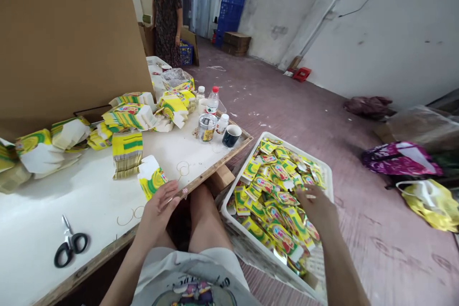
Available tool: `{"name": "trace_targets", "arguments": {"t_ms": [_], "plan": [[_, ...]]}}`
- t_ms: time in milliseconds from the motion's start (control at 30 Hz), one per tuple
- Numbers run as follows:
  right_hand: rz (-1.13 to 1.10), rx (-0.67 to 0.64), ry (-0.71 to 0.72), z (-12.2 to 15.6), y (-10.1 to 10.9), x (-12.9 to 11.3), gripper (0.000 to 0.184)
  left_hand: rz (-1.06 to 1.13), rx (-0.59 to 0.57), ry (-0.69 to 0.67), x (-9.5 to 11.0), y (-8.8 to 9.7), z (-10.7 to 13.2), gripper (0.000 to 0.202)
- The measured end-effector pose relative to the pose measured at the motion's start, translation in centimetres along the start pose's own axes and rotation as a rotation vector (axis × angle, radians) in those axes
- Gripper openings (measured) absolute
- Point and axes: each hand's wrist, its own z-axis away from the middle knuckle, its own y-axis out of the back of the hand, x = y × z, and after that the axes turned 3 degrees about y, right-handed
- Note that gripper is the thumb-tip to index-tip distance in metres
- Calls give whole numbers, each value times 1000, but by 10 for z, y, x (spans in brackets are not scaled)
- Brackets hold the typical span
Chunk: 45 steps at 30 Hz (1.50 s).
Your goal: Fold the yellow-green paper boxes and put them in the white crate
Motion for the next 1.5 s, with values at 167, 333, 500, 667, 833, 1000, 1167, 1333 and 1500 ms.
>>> {"name": "trace_targets", "arguments": {"t_ms": [167,333,500,667,833,1000,1167,1333,1500], "plan": [[-280,-301,148,35,-62,-29,25,-457,184,-151,-21,20,-12,49],[-464,-501,328,86,-137,-116,20,-678,133,-105,-47,30,-17,54],[-526,-594,414,121,-191,-196,22,-636,71,-88,-49,31,-12,57],[-579,-669,372,139,-219,-225,15,-547,52,-88,-50,38,-10,53],[-759,-631,275,135,-217,-222,6,-439,168,-107,-42,42,-5,58],[-1016,-700,145,134,-199,-214,16,183,288,60,-13,31,2,59],[-1196,-776,52,142,-172,-200,36,704,68,302,10,6,10,44],[-1252,-829,2,141,-147,-190,42,864,-78,305,14,-7,13,35],[-1207,-869,103,144,-138,-186,41,905,7,245,4,-13,12,32]]}}
